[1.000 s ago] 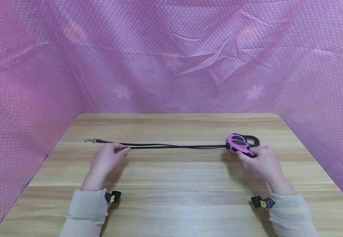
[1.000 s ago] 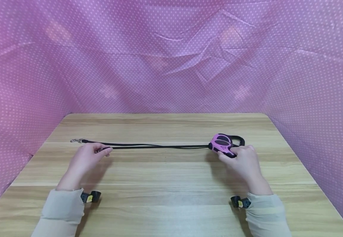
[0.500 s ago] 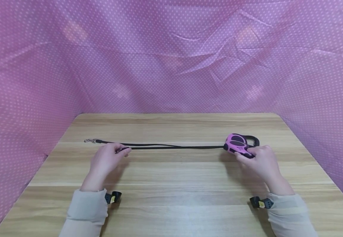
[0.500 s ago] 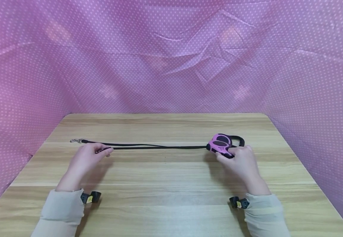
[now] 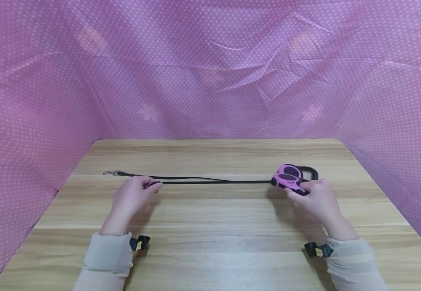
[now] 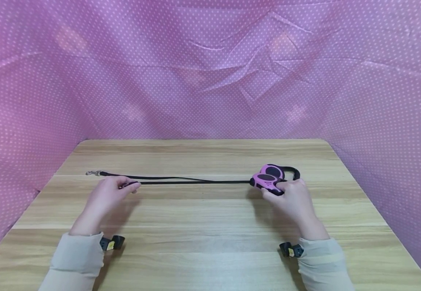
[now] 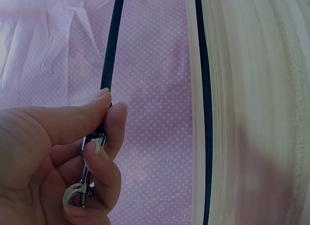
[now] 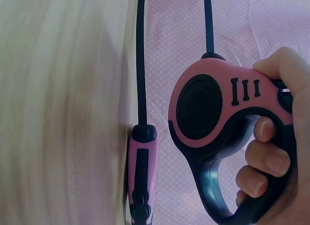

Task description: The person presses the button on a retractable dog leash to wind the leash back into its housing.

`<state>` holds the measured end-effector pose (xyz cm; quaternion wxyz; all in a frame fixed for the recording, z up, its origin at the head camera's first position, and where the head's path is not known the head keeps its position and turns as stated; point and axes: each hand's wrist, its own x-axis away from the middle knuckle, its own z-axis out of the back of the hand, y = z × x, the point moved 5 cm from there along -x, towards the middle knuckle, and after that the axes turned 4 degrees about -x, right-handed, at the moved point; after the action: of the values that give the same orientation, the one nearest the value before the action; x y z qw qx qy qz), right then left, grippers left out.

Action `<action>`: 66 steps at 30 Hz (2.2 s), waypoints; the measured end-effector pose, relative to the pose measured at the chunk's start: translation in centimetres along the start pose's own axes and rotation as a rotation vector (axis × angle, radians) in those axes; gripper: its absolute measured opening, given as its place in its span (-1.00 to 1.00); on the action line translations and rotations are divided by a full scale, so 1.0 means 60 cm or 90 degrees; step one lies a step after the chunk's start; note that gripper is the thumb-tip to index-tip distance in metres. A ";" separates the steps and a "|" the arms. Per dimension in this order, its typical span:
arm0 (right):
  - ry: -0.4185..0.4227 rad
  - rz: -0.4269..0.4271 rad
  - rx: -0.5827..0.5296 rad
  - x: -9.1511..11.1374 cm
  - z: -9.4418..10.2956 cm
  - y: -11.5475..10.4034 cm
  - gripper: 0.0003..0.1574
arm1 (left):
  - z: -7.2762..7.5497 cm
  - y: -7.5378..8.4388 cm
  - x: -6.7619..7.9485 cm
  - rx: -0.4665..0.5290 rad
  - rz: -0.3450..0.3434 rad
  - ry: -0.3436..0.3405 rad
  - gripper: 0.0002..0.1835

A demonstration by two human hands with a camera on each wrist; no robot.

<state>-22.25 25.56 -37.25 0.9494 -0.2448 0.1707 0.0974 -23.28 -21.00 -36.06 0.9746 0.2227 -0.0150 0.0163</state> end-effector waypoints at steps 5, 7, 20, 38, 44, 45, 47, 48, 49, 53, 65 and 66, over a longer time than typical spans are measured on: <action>0.008 0.015 -0.002 0.000 -0.003 -0.002 -0.61 | -0.002 0.002 0.000 -0.004 -0.002 -0.003 -0.59; 0.013 0.026 -0.002 -0.001 -0.004 -0.004 -0.62 | -0.003 0.002 0.000 -0.006 -0.001 -0.005 -0.59; 0.012 0.048 0.004 -0.001 -0.013 -0.012 -0.61 | -0.006 0.004 0.000 -0.017 -0.005 -0.001 -0.60; 0.016 0.074 0.018 0.001 -0.025 -0.025 -0.51 | -0.010 0.007 0.000 -0.003 -0.004 -0.003 -0.62; 0.027 0.086 0.016 0.002 -0.027 -0.028 -0.51 | -0.006 0.010 0.002 0.002 -0.009 0.017 -0.61; 0.028 0.086 0.015 0.002 -0.027 -0.028 -0.51 | -0.006 0.010 0.002 0.003 -0.010 0.021 -0.61; 0.030 0.088 0.015 0.003 -0.027 -0.029 -0.50 | -0.006 0.010 0.002 0.003 -0.011 0.028 -0.61; 0.029 0.088 0.014 0.003 -0.028 -0.029 -0.50 | -0.006 0.011 0.002 0.003 -0.013 0.032 -0.61; 0.026 0.086 0.015 0.003 -0.028 -0.030 -0.50 | -0.006 0.011 0.001 0.004 -0.015 0.033 -0.61; 0.016 0.078 0.015 0.003 -0.031 -0.030 -0.51 | -0.006 0.015 0.002 0.003 -0.018 0.042 -0.60; 0.046 0.120 0.005 0.006 -0.035 -0.036 -0.46 | -0.009 0.023 0.006 0.013 -0.021 0.058 -0.54; 0.046 0.121 0.005 0.006 -0.035 -0.037 -0.46 | -0.009 0.023 0.006 0.013 -0.021 0.060 -0.54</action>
<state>-21.92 22.67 -38.14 0.9300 -0.2271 0.2278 0.1777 -22.98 -19.51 -35.93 0.9721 0.2316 0.0350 0.0109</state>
